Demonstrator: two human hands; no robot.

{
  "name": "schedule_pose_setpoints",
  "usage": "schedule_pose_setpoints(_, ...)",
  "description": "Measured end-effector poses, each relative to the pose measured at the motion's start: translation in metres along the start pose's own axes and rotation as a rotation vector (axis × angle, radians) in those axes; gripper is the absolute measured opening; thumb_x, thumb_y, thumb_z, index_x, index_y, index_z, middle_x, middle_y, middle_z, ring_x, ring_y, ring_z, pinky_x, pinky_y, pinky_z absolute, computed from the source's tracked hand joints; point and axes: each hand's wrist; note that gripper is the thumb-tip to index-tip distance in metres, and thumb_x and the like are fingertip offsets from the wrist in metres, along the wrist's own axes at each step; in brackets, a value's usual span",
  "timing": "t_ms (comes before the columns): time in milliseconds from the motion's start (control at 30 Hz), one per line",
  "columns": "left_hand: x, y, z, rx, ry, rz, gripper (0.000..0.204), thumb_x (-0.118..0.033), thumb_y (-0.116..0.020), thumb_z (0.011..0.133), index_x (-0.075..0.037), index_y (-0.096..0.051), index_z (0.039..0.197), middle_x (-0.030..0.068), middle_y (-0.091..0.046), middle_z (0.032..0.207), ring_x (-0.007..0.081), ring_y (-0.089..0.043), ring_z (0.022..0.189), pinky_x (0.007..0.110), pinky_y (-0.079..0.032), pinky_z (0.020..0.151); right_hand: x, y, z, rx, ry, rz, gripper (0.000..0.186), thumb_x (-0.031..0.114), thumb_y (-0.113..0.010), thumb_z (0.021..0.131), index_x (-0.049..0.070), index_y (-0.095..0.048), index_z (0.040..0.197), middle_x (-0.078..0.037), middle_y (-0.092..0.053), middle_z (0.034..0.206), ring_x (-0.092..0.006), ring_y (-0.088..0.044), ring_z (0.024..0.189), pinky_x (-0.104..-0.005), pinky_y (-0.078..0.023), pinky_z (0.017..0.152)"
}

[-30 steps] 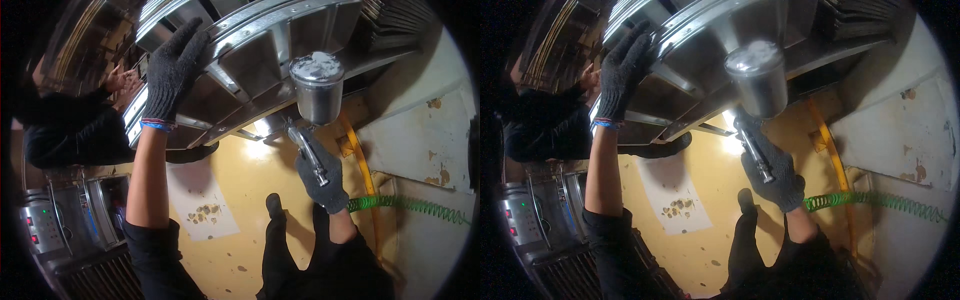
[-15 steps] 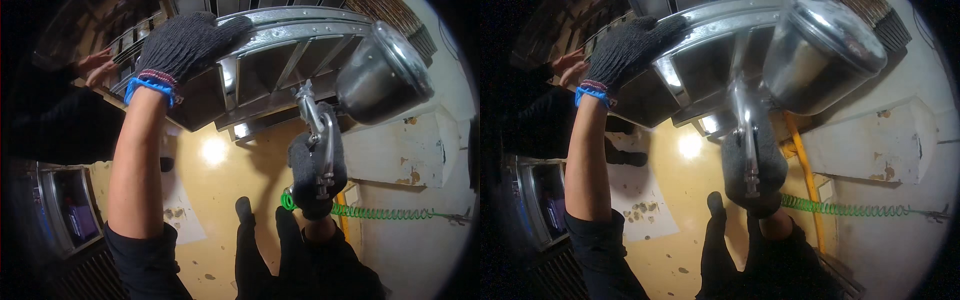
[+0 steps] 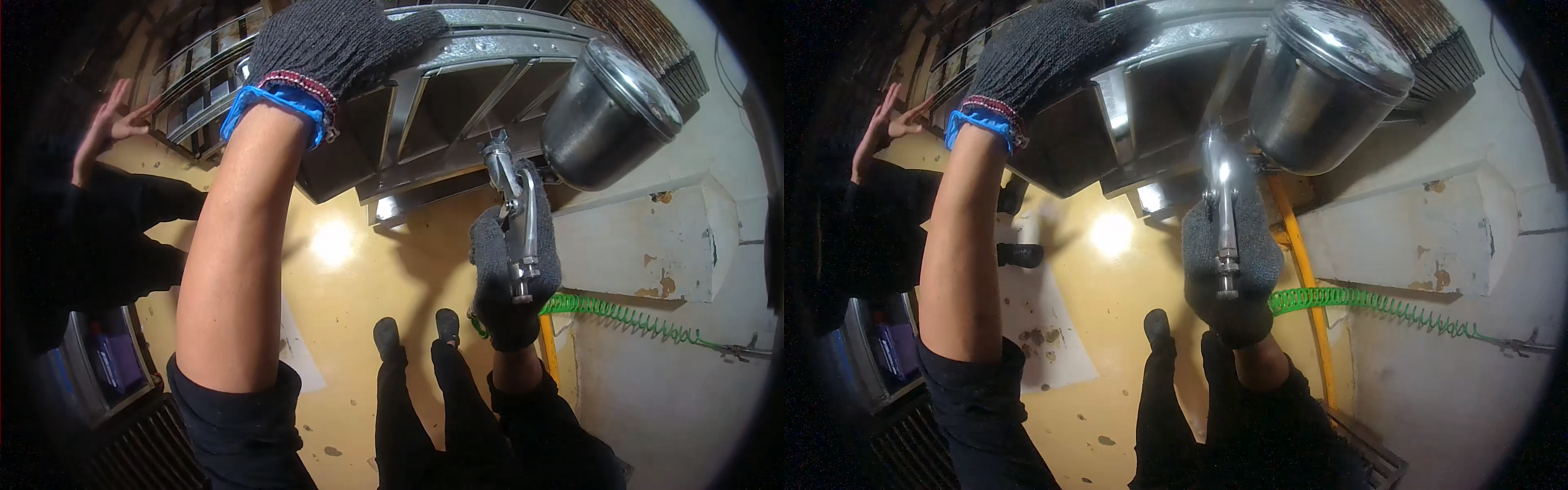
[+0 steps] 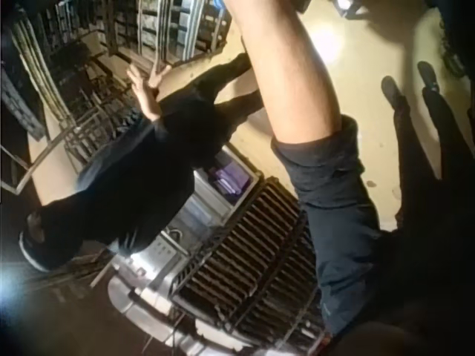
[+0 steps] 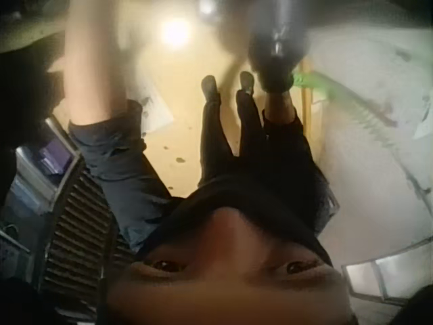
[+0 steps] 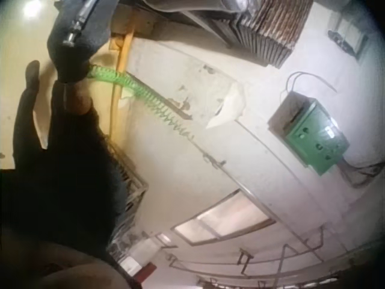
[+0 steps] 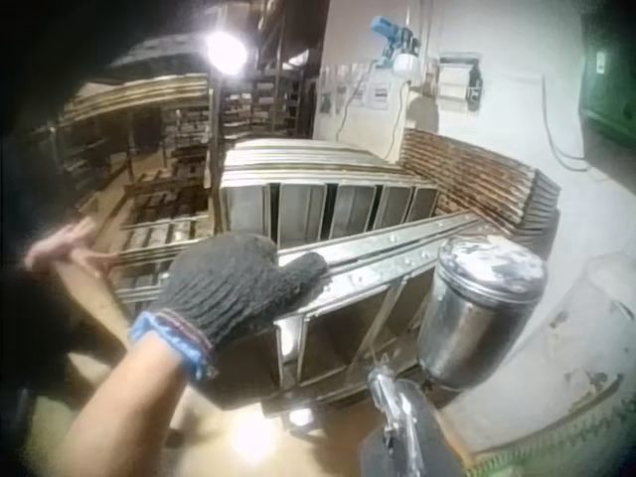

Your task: The person uses a spray gun to apply a silver coating to metal frames. Another person assists by holding and repositioning the frames on a rack. The recorder sprays the frames from various angles, including the underside, while the assistant adjusts their position.

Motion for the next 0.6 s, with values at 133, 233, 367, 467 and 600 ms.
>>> schedule_pose_setpoints(133,0.003,0.003,0.002,-0.039,-0.011,0.044,0.081,-0.083,-0.033,0.086,-0.012,-0.059,0.059,0.0008,-0.052,0.052,0.0114,-0.051,0.047,0.03,-0.045,0.049,0.001,-0.01,-0.013,0.061,-0.101,0.122,0.015,0.005,-0.056,0.089,-0.002,-0.063,0.099,-0.007,-0.064,0.073,-0.0153,-0.062,0.059,-0.0274,-0.049,0.052)
schedule_pose_setpoints(233,0.007,0.007,-0.004,-0.075,-0.023,0.04,0.081,-0.083,-0.034,0.087,-0.012,-0.058,0.057,0.0008,-0.051,0.051,0.0119,-0.05,0.046,0.031,-0.044,0.048,0.01,-0.008,-0.008,0.051,-0.04,0.119,0.013,0.004,-0.058,0.088,-0.003,-0.063,0.098,-0.006,-0.065,0.073,-0.0137,-0.061,0.058,-0.0268,-0.048,0.051)
schedule_pose_setpoints(367,0.004,0.002,-0.002,-0.078,-0.05,0.057,0.08,-0.081,-0.034,0.088,-0.012,-0.059,0.057,0.0024,-0.052,0.051,0.0133,-0.05,0.045,0.032,-0.045,0.049,0.007,-0.009,-0.014,0.086,-0.004,0.09,0.012,0.004,-0.059,0.088,-0.002,-0.063,0.098,-0.01,-0.065,0.082,-0.0179,-0.062,0.065,-0.0289,-0.049,0.054)
schedule_pose_setpoints(467,0.0,0.003,-0.002,-0.046,-0.043,0.057,0.08,-0.08,-0.033,0.088,-0.011,-0.061,0.058,0.0045,-0.054,0.052,0.0145,-0.053,0.047,0.033,-0.047,0.051,0.002,-0.011,-0.018,0.154,-0.048,0.208,0.012,0.004,-0.06,0.087,-0.002,-0.063,0.097,-0.013,-0.065,0.088,-0.021,-0.063,0.07,-0.0304,-0.05,0.057)
schedule_pose_setpoints(600,-0.007,0.007,-0.006,-0.044,0.015,0.03,0.083,-0.082,-0.033,0.087,-0.01,-0.065,0.062,0.0074,-0.059,0.056,0.0168,-0.058,0.051,0.034,-0.05,0.056,-0.002,-0.01,-0.022,0.2,-0.118,0.398,0.012,0.004,-0.062,0.086,-0.001,-0.063,0.097,-0.017,-0.064,0.097,-0.0252,-0.065,0.076,-0.0324,-0.051,0.06)
Point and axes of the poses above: each hand's wrist, its own z-axis towards the middle knuckle, its own y-axis out of the back of the hand, x = y × z
